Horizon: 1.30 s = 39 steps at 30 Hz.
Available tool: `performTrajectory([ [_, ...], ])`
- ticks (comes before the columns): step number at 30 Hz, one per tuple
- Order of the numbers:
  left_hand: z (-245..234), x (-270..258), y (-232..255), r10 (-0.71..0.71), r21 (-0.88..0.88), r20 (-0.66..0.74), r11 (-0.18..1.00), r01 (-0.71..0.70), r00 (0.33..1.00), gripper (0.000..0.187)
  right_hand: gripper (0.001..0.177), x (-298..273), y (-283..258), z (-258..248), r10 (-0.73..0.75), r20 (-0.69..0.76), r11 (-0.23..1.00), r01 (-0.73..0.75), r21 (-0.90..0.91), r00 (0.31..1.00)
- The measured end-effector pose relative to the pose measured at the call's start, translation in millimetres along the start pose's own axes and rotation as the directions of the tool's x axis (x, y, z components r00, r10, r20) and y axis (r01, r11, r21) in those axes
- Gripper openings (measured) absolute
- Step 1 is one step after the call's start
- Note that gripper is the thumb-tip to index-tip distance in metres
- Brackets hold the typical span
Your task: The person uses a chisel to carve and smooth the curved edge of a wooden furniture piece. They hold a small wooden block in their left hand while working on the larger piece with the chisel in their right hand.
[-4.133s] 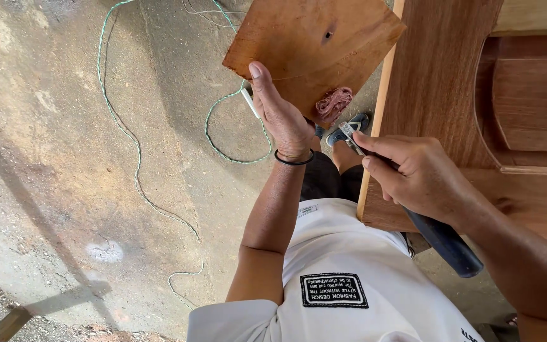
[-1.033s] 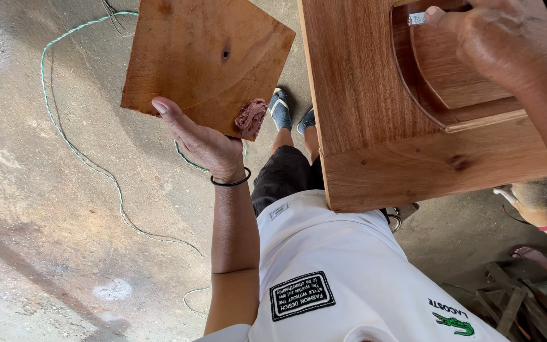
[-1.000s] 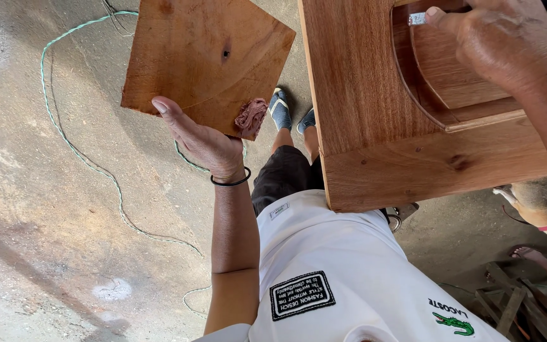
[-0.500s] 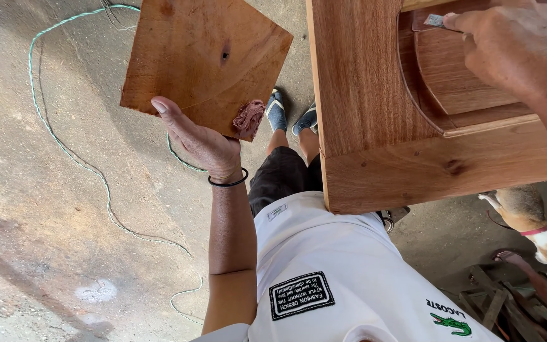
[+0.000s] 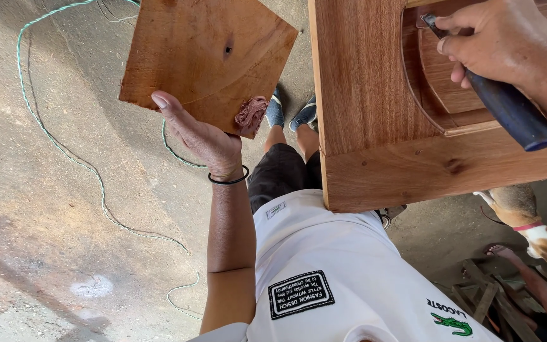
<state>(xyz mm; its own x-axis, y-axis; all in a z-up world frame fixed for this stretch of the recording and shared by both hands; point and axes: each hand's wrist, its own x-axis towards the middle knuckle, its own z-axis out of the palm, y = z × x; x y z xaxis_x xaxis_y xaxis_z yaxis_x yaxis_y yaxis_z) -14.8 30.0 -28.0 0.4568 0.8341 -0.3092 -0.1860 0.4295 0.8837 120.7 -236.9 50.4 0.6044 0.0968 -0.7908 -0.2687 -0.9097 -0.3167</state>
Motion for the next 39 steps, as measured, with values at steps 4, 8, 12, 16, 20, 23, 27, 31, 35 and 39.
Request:
performTrajectory([
  [4,-0.6,-1.6,-1.2,0.01,-0.03,0.017,1.0,-0.009,1.0,0.052,0.035,29.2,28.2,4.1,-0.018,0.084,0.999,0.014,0.052,0.996],
  [8,8.6,-5.0,6.1,0.003,-0.038,0.032,0.999,-0.002,0.999,0.053,0.036,23.1,13.3,1.3,0.096,0.121,0.995,-0.094,-0.022,0.988],
  [12,-25.4,2.3,-17.8,0.104,0.17,0.082,0.978,-0.117,0.991,0.048,0.031,25.8,7.2,-3.8,0.227,0.185,0.974,-0.226,-0.026,0.956],
  [16,-11.7,0.3,-6.3,0.069,0.027,0.073,0.997,-0.071,0.995,0.049,0.033,18.9,2.5,-5.3,0.225,0.161,0.965,-0.243,0.102,0.961],
  [20,-6.3,-1.1,-5.2,0.052,0.002,0.026,0.999,-0.052,0.998,0.048,0.033,16.4,-2.6,-5.3,0.255,0.138,0.955,-0.272,0.122,0.957],
  [23,5.8,-4.6,5.0,0.001,-0.07,0.011,0.998,0.0,1.0,0.051,0.035,24.1,5.4,0.1,0.251,0.149,0.955,-0.27,0.126,0.957],
  [27,6.0,-5.7,6.7,-0.015,-0.033,-0.006,0.999,0.015,1.0,0.051,0.037,37.4,18.6,3.1,0.227,0.171,0.959,-0.251,0.131,0.959],
  [31,8.1,-7.2,8.3,-0.051,-0.092,-0.047,0.995,0.047,0.998,0.05,0.037,34.1,11.4,3.5,0.235,0.16,0.968,-0.246,0.052,0.959],
  [35,9.4,-7.8,11.3,-0.051,-0.107,-0.03,0.993,0.048,0.998,0.054,0.036,30.2,2.2,2.1,0.267,0.185,0.963,-0.269,-0.017,0.946],
  [39,5.9,-5.9,10.0,-0.018,-0.049,-0.031,0.999,0.017,0.999,0.05,0.033,60.2,32.2,-0.6,0.28,0.212,0.96,-0.271,-0.073,0.936],
])
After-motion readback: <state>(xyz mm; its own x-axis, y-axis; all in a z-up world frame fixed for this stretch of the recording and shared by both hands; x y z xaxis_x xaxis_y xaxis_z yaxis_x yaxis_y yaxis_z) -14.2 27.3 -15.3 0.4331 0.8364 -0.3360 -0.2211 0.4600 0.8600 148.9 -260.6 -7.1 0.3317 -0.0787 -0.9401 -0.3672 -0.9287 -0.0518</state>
